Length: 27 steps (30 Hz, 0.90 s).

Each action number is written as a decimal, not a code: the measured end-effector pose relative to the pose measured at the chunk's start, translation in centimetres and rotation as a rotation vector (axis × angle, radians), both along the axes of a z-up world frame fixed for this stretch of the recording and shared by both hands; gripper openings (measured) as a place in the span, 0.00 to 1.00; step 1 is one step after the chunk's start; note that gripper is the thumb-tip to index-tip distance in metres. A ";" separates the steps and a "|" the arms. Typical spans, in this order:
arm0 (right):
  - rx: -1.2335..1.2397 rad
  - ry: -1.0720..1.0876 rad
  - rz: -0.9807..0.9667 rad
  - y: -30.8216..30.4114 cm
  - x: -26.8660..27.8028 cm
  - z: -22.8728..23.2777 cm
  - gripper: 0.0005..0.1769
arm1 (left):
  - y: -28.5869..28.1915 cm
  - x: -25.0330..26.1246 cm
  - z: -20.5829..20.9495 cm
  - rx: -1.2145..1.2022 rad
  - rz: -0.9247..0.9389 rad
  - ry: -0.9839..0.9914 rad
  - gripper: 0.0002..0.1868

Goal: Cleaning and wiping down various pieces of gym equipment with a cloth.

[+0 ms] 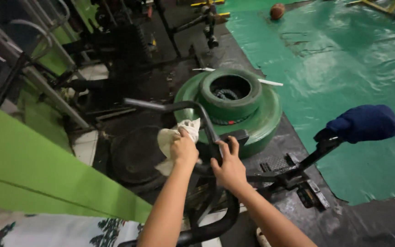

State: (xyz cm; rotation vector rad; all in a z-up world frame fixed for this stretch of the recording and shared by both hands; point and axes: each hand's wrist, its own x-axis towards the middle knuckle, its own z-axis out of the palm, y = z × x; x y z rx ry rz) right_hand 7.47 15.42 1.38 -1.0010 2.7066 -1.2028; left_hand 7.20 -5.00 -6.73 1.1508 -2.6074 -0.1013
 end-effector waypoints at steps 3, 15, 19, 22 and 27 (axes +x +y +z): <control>0.012 -0.027 -0.015 0.2 0.3 -0.5 0.35 | 2.2 2.2 1.8 0.036 -0.044 -0.050 0.47; 0.017 -0.037 -0.022 0.4 0.5 0.2 0.33 | 1.4 4.0 7.2 0.518 0.018 0.176 0.35; -0.061 0.020 -0.010 0.4 0.1 -0.2 0.32 | -6.1 -0.2 -5.4 1.198 -0.054 0.874 0.31; 0.003 -0.062 -0.038 0.3 0.5 0.9 0.31 | -3.2 3.0 -3.7 2.076 -0.019 1.391 0.27; -0.055 -0.045 -0.009 0.4 -0.3 -0.7 0.30 | 4.7 3.6 -0.7 1.478 0.550 1.284 0.33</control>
